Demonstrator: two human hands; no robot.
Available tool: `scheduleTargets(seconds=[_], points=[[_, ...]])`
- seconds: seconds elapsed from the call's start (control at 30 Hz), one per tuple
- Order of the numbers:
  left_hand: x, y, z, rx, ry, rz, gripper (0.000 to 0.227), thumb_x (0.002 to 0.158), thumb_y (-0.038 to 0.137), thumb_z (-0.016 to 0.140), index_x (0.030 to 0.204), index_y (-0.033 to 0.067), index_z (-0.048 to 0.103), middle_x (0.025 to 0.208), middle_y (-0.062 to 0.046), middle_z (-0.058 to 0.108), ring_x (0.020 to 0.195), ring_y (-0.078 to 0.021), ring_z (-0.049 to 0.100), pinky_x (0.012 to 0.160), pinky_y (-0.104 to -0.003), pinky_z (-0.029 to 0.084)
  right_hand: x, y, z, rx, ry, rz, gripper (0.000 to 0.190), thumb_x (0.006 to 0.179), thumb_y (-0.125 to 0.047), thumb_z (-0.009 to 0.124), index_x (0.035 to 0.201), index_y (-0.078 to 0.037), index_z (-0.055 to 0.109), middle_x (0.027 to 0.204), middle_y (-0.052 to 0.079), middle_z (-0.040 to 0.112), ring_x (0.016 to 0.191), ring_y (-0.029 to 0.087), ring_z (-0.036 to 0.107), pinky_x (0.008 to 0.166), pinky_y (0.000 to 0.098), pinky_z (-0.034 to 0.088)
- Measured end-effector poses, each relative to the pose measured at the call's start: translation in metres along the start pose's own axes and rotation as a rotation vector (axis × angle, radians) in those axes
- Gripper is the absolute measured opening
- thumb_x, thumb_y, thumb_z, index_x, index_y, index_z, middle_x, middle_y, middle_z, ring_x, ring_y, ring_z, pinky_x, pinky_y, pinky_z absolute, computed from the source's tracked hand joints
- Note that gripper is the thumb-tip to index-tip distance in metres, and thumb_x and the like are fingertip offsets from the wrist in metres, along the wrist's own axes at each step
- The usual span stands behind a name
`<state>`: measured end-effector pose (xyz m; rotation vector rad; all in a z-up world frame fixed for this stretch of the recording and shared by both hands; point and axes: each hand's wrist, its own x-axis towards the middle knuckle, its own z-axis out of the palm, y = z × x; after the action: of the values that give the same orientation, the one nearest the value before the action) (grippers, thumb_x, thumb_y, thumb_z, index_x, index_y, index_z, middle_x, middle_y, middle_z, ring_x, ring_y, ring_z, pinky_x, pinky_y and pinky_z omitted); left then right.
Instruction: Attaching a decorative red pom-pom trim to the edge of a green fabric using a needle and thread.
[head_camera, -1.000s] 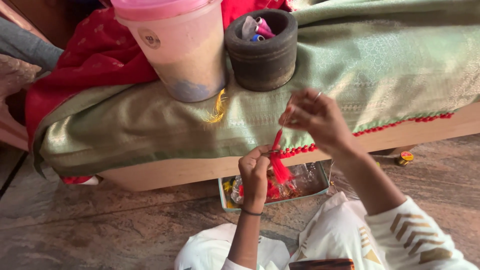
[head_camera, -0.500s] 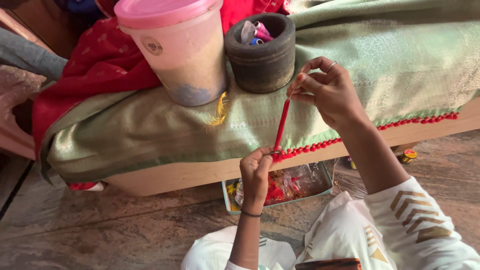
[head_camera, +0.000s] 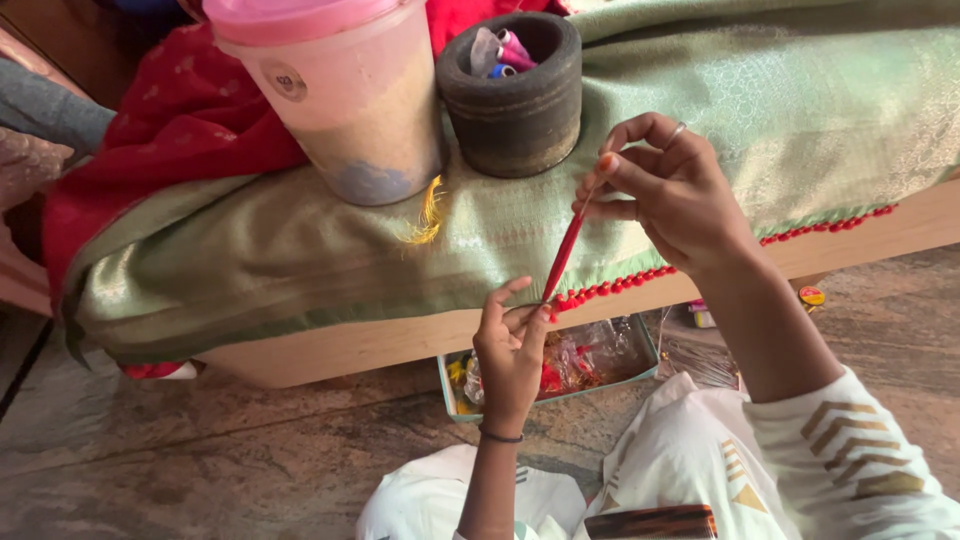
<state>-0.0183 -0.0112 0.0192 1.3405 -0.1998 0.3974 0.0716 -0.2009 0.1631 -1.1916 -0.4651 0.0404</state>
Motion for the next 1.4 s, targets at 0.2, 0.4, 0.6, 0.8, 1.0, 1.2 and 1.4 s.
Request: scheduleTargets(seconds=[0.2,0.4,0.6,0.8,1.0,1.2,1.4], points=[[-0.001,-0.011,0.0,-0.015,0.053,-0.033,0.026,0.099,0.0,0.066,0.114,0.0014,0.045,0.097,-0.021,0.076,0.091,-0.0162,0.073,0.085,-0.029,0.058,-0.056,0.001,0.0,0.051,-0.253,-0.067,0.008,0.103,-0.006,0.064,0.107,0.0,0.06,0.096,0.012,0.07,0.09,0.026,0.076,0.084,0.0453,0.067],[-0.002,-0.037,-0.011,-0.115,0.052,-0.034,0.027,0.1,-0.001,0.064,0.102,0.0059,0.038,0.094,-0.015,0.071,0.087,-0.0121,0.068,0.075,-0.025,0.056,-0.109,0.033,0.019,-0.374,-0.628,-0.062,0.008,0.098,-0.009,0.069,0.096,0.0,0.069,0.094,0.009,0.078,0.086,0.02,0.08,0.076,0.0313,0.068],[0.006,0.007,0.002,-0.293,0.04,-0.248,0.024,0.093,-0.001,0.056,0.095,0.0107,0.036,0.081,-0.009,0.069,0.07,-0.0161,0.074,0.059,-0.031,0.062,-0.125,0.076,0.033,-0.648,-0.599,0.019,0.008,0.088,-0.009,0.073,0.095,-0.005,0.074,0.091,0.007,0.08,0.082,0.019,0.079,0.066,0.0316,0.063],[0.003,-0.047,-0.017,-0.296,0.099,-0.197,0.029,0.096,-0.004,0.064,0.095,0.01,0.038,0.069,-0.005,0.061,0.053,-0.0097,0.057,0.043,-0.022,0.038,-0.131,0.124,0.034,-0.735,-0.697,-0.395,0.012,0.086,-0.01,0.074,0.095,-0.002,0.071,0.095,0.01,0.072,0.095,0.027,0.068,0.08,0.0384,0.055],[0.001,-0.039,-0.014,-0.26,0.164,-0.203,0.029,0.095,-0.004,0.067,0.093,0.0105,0.042,0.07,-0.001,0.058,0.054,-0.004,0.05,0.047,-0.021,0.039,-0.113,0.174,0.027,-0.296,0.217,0.32,0.023,0.096,-0.025,0.065,0.094,-0.004,0.072,0.081,0.008,0.071,0.075,0.016,0.068,0.065,0.0316,0.055],[-0.007,-0.032,-0.009,-0.323,0.165,-0.295,0.022,0.095,-0.003,0.064,0.097,0.0069,0.045,0.078,-0.007,0.066,0.06,-0.0084,0.057,0.053,-0.024,0.046,-0.072,0.163,0.026,0.361,0.14,0.474,0.018,0.1,-0.019,0.069,0.097,-0.001,0.065,0.093,0.005,0.069,0.086,0.013,0.065,0.073,0.0276,0.053],[-0.013,-0.017,-0.001,-0.094,0.171,-0.158,0.036,0.086,-0.004,0.06,0.121,0.0003,0.054,0.118,-0.005,0.071,0.108,-0.0101,0.067,0.087,-0.026,0.053,-0.084,0.181,0.019,-0.148,0.196,0.328,0.026,0.1,-0.019,0.065,0.097,0.006,0.074,0.086,0.007,0.076,0.076,0.008,0.065,0.066,0.0266,0.052]])
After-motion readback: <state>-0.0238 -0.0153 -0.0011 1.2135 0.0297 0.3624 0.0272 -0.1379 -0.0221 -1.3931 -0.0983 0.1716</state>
